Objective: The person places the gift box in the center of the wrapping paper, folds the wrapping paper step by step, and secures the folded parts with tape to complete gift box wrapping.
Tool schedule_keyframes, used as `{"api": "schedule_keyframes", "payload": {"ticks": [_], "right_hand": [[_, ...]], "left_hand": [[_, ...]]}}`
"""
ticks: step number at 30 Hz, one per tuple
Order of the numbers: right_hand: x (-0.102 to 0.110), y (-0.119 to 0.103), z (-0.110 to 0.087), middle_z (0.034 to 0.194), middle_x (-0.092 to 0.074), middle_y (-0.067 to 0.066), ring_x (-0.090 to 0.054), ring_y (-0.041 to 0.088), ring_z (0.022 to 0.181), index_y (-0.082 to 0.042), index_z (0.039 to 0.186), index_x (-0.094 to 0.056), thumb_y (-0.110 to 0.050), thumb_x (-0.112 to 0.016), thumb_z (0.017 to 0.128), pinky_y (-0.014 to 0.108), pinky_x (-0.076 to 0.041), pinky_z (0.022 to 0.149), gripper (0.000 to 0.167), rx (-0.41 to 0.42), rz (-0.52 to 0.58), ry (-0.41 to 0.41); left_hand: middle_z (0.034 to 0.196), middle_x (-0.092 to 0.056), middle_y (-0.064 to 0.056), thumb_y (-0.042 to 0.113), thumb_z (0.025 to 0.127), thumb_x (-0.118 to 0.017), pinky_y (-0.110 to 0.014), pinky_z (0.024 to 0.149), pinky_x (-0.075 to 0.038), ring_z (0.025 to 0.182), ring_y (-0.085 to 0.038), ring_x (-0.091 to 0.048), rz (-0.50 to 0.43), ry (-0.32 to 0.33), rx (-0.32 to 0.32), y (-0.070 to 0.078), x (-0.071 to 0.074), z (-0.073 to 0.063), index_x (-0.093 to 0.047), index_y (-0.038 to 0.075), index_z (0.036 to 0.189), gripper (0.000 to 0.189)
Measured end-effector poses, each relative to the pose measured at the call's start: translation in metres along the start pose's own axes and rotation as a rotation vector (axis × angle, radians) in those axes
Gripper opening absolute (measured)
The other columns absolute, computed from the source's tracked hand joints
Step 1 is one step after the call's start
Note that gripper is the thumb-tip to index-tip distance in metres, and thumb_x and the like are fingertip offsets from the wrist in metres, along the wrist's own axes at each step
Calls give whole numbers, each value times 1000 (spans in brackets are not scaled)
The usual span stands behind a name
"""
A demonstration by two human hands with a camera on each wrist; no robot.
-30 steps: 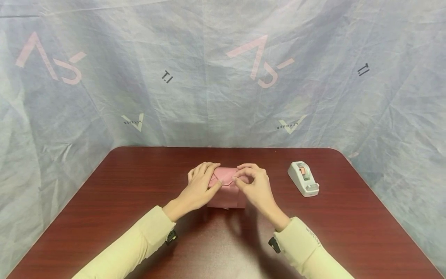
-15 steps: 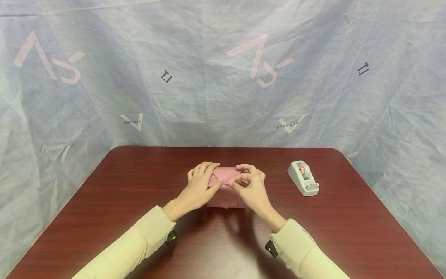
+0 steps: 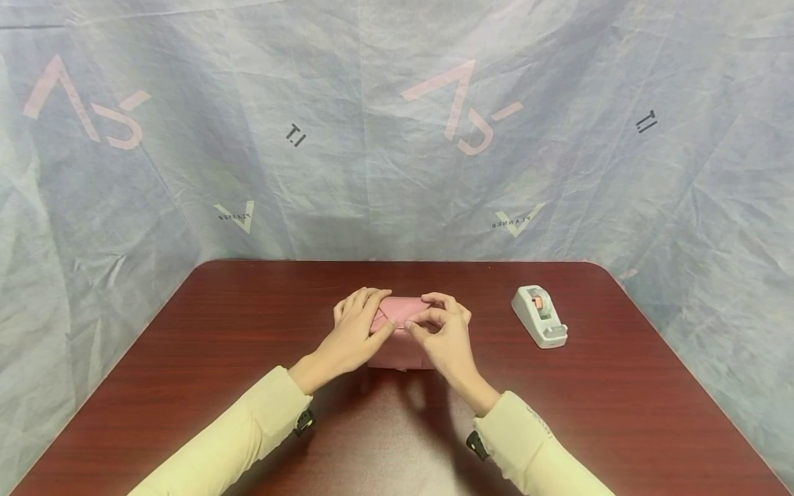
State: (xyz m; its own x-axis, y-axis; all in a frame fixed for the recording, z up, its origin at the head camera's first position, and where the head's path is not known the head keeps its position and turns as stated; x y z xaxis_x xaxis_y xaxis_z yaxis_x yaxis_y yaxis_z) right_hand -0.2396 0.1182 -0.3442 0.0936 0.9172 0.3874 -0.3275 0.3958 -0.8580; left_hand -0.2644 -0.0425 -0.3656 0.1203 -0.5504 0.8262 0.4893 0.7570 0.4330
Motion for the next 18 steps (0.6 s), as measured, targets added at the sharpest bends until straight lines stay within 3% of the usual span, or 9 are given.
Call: {"api": "schedule_keyframes", "payload": {"ticks": [9, 13, 16, 18], "right_hand": [[-3, 1, -3, 123, -49, 3, -25, 22, 120, -7, 82, -71, -8, -74, 74, 11, -41, 73, 9, 26, -51, 58], [-3, 1, -4, 123, -47, 6, -27, 24, 118, -9, 89, -69, -7, -75, 72, 26, -34, 88, 18, 52, -40, 77], [-3, 2, -4, 121, -47, 6, -27, 24, 117, -10, 86, -70, -8, -76, 72, 35, -32, 90, 16, 62, -31, 82], [-3, 2, -4, 121, -47, 6, -25, 24, 119, -10, 82, -71, -8, -76, 72, 34, -33, 91, 11, 77, -41, 77]], "left_hand": [[131, -40, -6, 41, 88, -44, -49, 101, -17, 127, -24, -30, 0, -4, 8, -1, -1, 1, -37, 18, 136, 54], [131, -40, -5, 40, 88, -44, -48, 101, -17, 127, -23, -30, -1, -3, 7, -1, -2, 1, -37, 18, 136, 54], [130, -40, -5, 41, 88, -44, -49, 101, -17, 127, -24, -30, -1, -3, 5, -1, -2, 1, -37, 18, 136, 54], [131, -40, -6, 42, 88, -43, -50, 101, -17, 128, -25, -30, -5, -4, 1, -2, -2, 0, -37, 17, 136, 54]]}}
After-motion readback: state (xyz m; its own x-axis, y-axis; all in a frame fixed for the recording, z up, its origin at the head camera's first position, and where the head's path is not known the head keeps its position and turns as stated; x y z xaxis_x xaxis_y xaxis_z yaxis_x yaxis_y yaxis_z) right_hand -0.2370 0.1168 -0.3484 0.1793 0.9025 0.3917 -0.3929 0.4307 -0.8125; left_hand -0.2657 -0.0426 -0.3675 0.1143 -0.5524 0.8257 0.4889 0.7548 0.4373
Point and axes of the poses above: each hand's wrist, its own z-axis towards the middle knuckle, its own x-axis out of the back of the hand, y = z × x, the point moved 4 cm from there along z, towards the middle knuckle
